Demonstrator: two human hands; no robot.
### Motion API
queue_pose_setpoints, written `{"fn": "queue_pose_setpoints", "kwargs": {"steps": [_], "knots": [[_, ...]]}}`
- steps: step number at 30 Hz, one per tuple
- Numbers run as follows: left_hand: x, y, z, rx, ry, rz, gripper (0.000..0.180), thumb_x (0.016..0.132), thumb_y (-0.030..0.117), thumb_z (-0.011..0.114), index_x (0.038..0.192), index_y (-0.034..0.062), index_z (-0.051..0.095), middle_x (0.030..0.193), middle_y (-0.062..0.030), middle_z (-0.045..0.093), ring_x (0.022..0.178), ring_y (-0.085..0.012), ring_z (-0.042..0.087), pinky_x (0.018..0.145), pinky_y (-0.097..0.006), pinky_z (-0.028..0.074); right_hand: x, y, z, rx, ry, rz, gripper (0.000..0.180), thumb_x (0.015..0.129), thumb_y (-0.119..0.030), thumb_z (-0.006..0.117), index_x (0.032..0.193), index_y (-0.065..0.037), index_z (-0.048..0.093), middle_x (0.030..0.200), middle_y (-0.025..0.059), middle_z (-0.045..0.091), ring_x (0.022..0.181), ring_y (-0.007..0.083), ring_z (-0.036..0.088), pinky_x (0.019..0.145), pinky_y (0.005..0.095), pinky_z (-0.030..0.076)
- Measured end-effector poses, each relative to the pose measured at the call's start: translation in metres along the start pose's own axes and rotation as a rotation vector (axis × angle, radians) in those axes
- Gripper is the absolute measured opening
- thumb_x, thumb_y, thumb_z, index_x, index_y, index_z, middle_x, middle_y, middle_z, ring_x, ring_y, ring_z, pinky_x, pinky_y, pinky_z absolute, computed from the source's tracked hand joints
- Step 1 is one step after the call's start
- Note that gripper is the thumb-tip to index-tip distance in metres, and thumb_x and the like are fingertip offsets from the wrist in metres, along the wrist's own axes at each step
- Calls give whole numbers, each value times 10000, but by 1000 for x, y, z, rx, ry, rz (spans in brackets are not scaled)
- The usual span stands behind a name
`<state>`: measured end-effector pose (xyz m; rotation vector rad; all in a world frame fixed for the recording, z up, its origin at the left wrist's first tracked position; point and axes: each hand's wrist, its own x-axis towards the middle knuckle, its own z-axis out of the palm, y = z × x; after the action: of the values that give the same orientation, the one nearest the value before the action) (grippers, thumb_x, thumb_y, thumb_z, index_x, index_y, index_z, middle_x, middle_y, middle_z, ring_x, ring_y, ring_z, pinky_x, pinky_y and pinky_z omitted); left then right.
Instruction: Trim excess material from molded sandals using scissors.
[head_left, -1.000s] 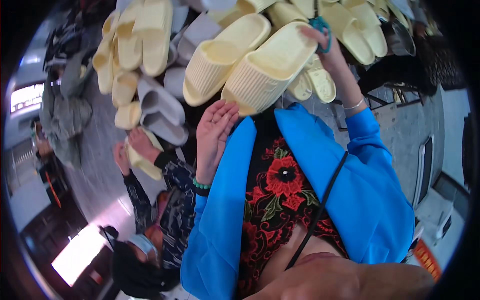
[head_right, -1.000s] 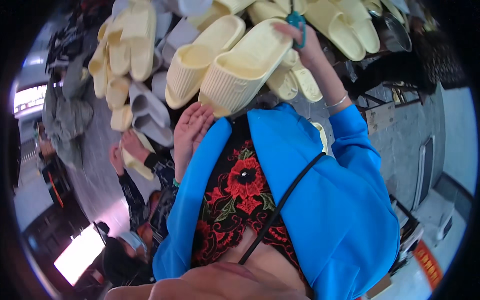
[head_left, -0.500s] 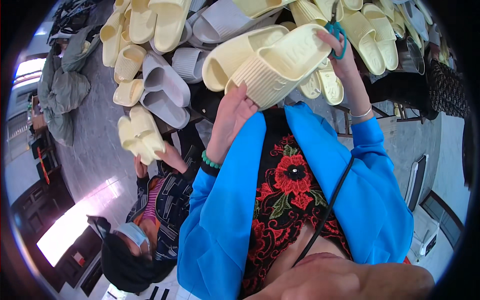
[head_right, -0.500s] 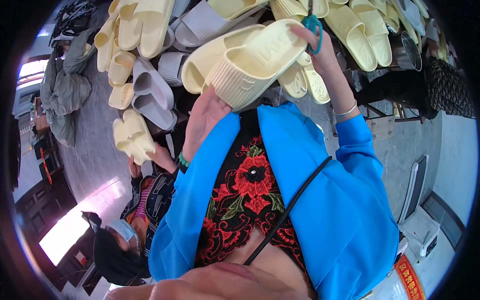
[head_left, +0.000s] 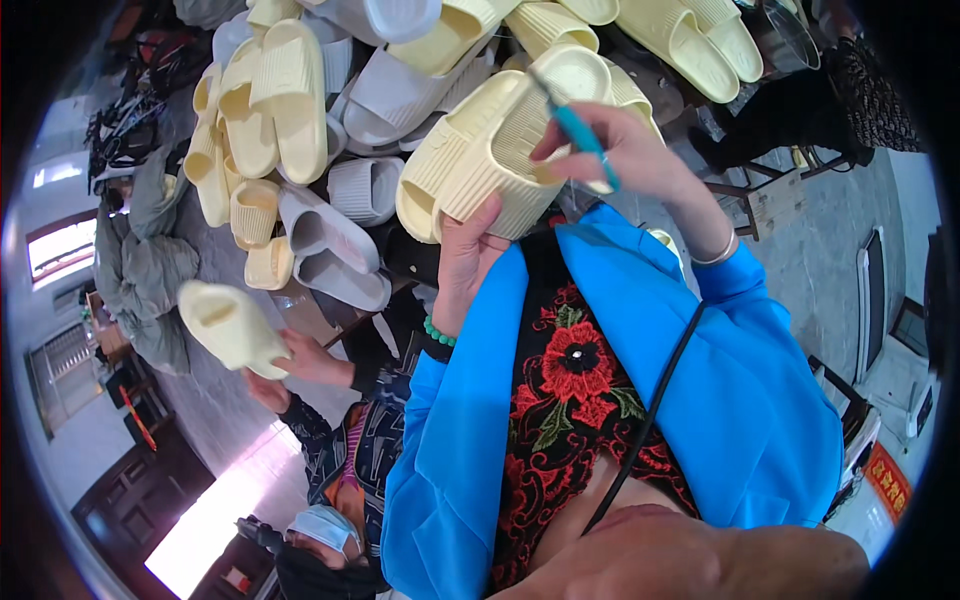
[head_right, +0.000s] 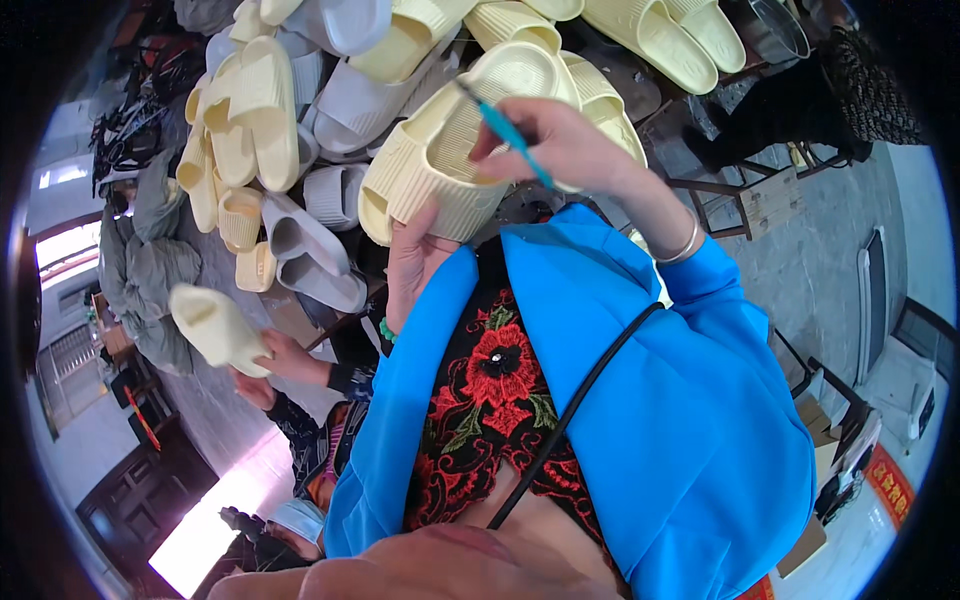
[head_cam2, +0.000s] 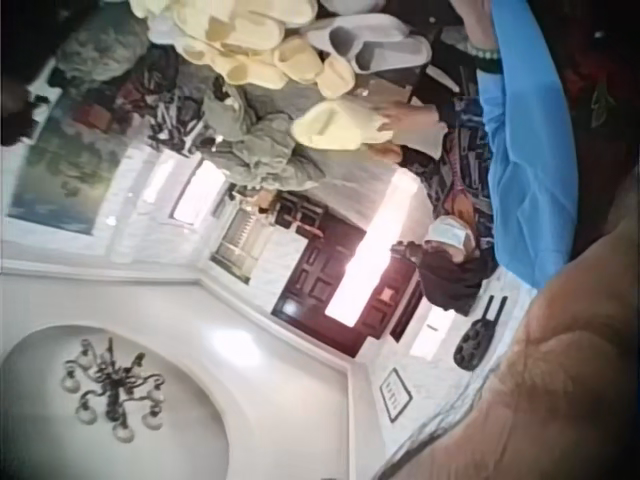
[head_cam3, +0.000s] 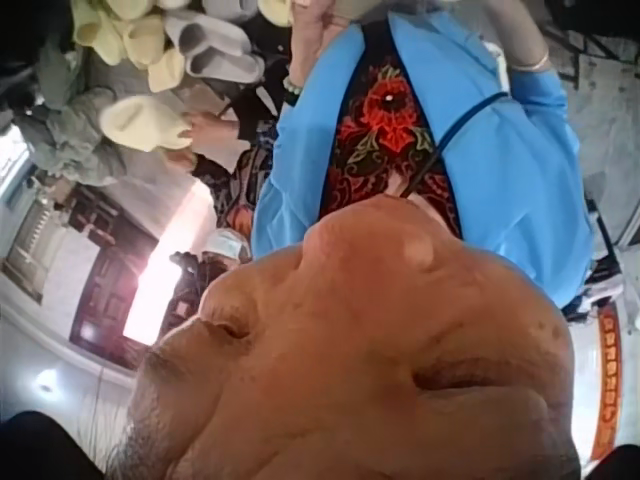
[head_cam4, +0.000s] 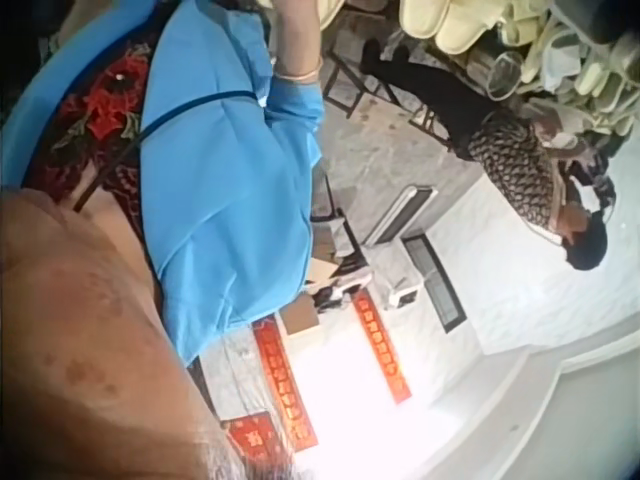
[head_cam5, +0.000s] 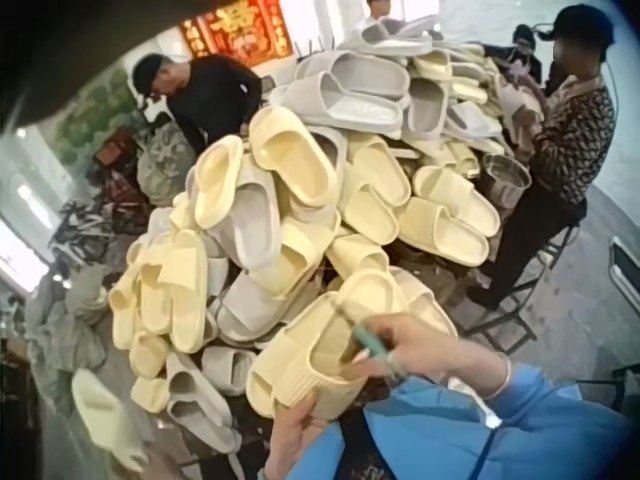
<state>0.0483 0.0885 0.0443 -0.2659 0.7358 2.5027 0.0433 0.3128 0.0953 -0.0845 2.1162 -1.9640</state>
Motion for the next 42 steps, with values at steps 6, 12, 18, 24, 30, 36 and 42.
{"fn": "queue_pose_setpoints", "kwargs": {"steps": [6,12,18,24,30,36,42], "knots": [[6,-2,-2,105,-14,-18,600,870,-13,606,1411,77,363,1371,-157,486,1240,-285,515,1053,-457,442,0,13,27,170,73,-38,298,760,-85,760,1009,-39,604,939,16,647,821,67,561,756,225,458],[9,-6,5,125,10,3,611,844,-73,617,1395,54,385,1348,-134,513,1213,-271,540,1017,-410,479,10,17,32,162,220,-57,262,763,-70,773,952,-33,595,868,3,614,827,82,568,765,235,462],[12,-5,4,45,-7,-21,570,847,-56,631,1368,22,414,1311,-131,541,1181,-266,565,983,-391,510,12,21,37,265,244,-68,288,762,-75,778,970,-30,583,873,2,609,821,83,567,759,232,468],[13,-2,6,73,2,-25,581,831,-59,647,1360,17,418,1266,-140,569,1127,-266,601,915,-377,551,14,25,36,209,252,-71,265,771,-67,771,962,-39,590,870,-2,597,811,78,557,747,231,467],[10,-1,7,41,14,31,601,797,-90,659,1345,-2,430,1252,-136,578,1120,-263,603,935,-387,532,18,29,37,177,247,-68,254,778,-49,759,963,-33,586,870,-5,601,808,76,559,741,236,469],[10,-4,-3,56,-40,29,603,789,-109,656,1339,16,445,1280,-125,567,1173,-244,571,975,-377,501,13,30,37,152,261,-71,270,771,9,748,990,-37,597,863,15,616,801,94,593,716,229,477],[0,-1,-1,87,-86,101,573,803,-106,655,1329,4,456,1254,-126,586,1138,-228,595,972,-351,502,17,22,29,91,279,-97,260,790,13,712,1019,-42,601,891,22,630,812,91,589,739,231,464]]}}
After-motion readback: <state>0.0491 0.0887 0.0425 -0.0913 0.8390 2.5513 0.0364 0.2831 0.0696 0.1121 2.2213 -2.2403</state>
